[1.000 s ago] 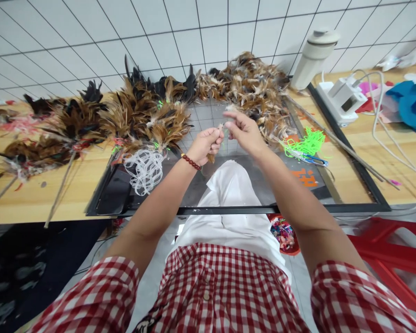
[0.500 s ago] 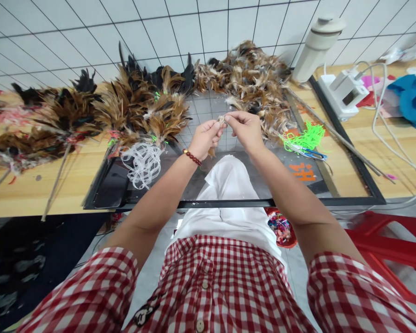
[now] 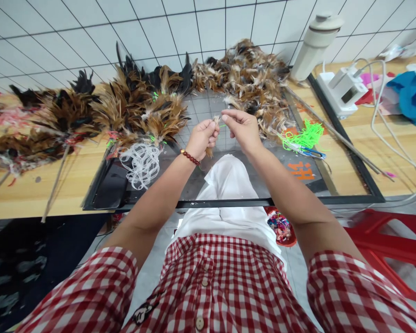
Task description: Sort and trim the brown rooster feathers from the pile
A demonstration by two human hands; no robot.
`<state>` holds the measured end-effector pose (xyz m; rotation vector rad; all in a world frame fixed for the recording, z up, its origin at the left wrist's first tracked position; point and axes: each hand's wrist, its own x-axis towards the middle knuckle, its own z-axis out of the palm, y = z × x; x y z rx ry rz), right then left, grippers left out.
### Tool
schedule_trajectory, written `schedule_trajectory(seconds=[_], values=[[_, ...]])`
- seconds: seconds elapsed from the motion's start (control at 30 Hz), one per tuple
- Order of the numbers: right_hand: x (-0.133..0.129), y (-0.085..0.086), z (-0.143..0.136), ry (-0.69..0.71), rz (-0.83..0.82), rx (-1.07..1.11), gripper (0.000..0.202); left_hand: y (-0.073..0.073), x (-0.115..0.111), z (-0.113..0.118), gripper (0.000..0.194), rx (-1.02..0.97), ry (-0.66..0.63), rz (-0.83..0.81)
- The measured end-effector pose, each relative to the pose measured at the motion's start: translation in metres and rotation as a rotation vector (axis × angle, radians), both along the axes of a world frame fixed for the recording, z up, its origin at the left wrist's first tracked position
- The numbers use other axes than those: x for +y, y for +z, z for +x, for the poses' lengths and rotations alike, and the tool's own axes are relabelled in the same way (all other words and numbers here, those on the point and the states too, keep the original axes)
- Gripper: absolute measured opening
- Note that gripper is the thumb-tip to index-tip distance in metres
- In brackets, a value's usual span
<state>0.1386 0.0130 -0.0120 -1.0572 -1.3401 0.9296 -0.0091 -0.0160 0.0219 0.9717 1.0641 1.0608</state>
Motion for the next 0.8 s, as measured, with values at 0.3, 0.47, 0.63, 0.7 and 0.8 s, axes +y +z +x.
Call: schedule_trajectory(seconds=[0.3,0.47,0.63,0.7,0.8], values=[[-0.002,0.0,-0.002,-0.027,0.094,-0.029,0.032,-0.002,-0.001,0.002,0.025,-0.044,-0.026,-0.002],[-0.001,-0.005,-0.002,-0.01,0.073,-0.066,0.041,0.001,0.0,0.002,0.027,-0.005,0.084,0.012],[-0.005,-0.003,-0.005,-0.032,0.061,-0.063,0.041,-0.015,0.009,0.002,0.032,0.079,0.141,0.109],[-0.008,-0.001,-0.007,-0.028,0.076,-0.075,0.039,-0.021,0.011,0.002,0.035,0.106,0.134,0.17],[-0.011,0.001,-0.01,0.001,0.069,-0.057,0.035,-0.022,0.009,0.002,0.038,0.105,0.096,0.177]])
